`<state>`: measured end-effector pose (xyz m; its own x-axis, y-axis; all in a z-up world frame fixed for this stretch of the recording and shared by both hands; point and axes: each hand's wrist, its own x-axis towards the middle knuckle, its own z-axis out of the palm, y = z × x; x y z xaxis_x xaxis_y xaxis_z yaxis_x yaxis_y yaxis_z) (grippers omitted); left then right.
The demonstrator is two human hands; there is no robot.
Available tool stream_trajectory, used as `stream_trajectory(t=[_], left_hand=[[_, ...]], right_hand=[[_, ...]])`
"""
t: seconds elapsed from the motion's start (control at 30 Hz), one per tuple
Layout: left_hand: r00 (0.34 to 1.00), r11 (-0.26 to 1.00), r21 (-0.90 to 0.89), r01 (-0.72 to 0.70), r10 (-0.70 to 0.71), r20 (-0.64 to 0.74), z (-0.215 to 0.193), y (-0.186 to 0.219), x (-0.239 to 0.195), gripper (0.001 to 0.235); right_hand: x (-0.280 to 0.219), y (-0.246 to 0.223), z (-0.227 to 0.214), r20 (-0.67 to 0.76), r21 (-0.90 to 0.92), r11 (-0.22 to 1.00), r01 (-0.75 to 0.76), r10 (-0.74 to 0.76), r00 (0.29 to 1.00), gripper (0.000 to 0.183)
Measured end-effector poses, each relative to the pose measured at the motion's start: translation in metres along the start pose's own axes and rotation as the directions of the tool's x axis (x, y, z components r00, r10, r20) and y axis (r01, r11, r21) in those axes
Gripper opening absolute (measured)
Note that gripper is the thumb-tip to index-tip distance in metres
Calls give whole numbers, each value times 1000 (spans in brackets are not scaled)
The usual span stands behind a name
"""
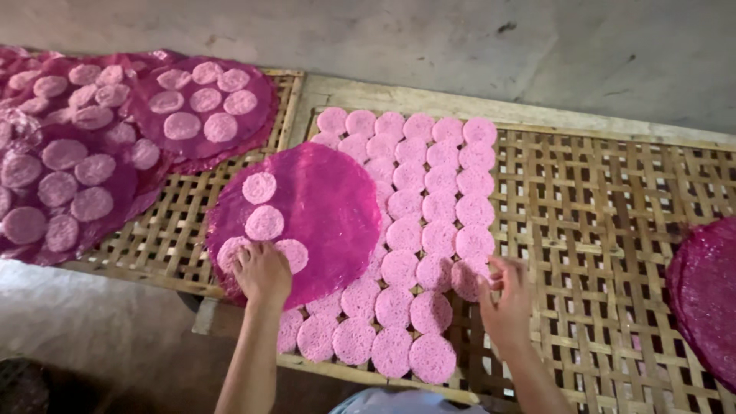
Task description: The person arranges small pink circular items onto a woven bamboo tray, placing them in neat rows. They also handle larger pink circular sheets, moving them between trays and adjusting their positions.
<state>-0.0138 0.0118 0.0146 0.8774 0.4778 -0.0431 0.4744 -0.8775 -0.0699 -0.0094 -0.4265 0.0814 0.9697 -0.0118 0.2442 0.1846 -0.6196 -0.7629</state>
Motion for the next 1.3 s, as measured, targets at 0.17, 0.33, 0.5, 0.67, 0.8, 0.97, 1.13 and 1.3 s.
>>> stream_trajectory(t=[0.17, 0.33, 0.5, 0.67, 0.8, 0.97, 1.13, 1.3], left_hand=[[989, 972, -233, -37, 69, 131, -40, -9, -3, 35], [973, 891, -438, -120, 192, 125, -106, 27, -39, 26], [895, 735, -623, -268, 429, 121, -132, 114, -123, 33], [696, 229, -702, -674, 515, -501, -94, 164, -171, 57], [753, 307, -934, -185, 655, 66, -54, 204, -185, 45], [737, 498, -608, -618, 636, -229, -52, 227, -191, 40], [800, 529, -679, -509, 582, -146, -52, 235, -185, 43], [869, 659, -579, -481, 448, -212, -35, 190, -152, 37]], right_hand=[[-14, -27, 29, 75, 94, 994, 59, -67, 995, 31], [-32, -31, 63, 252, 322, 936, 144, -232, 940, 27], [-56, 3, 92, 805, 574, 4, -819, 177, 566, 53], [-66, 84, 51, 654, 562, 312, -766, 399, 643, 36], [-75, 102, 11, 418, 269, 940, -209, 81, 905, 39], [-67, 66, -15, 270, -41, 998, -55, 64, 961, 47], [-53, 43, -15, 164, -64, 995, 81, -70, 984, 51], [-50, 39, -18, 137, -87, 995, 43, -31, 990, 53]])
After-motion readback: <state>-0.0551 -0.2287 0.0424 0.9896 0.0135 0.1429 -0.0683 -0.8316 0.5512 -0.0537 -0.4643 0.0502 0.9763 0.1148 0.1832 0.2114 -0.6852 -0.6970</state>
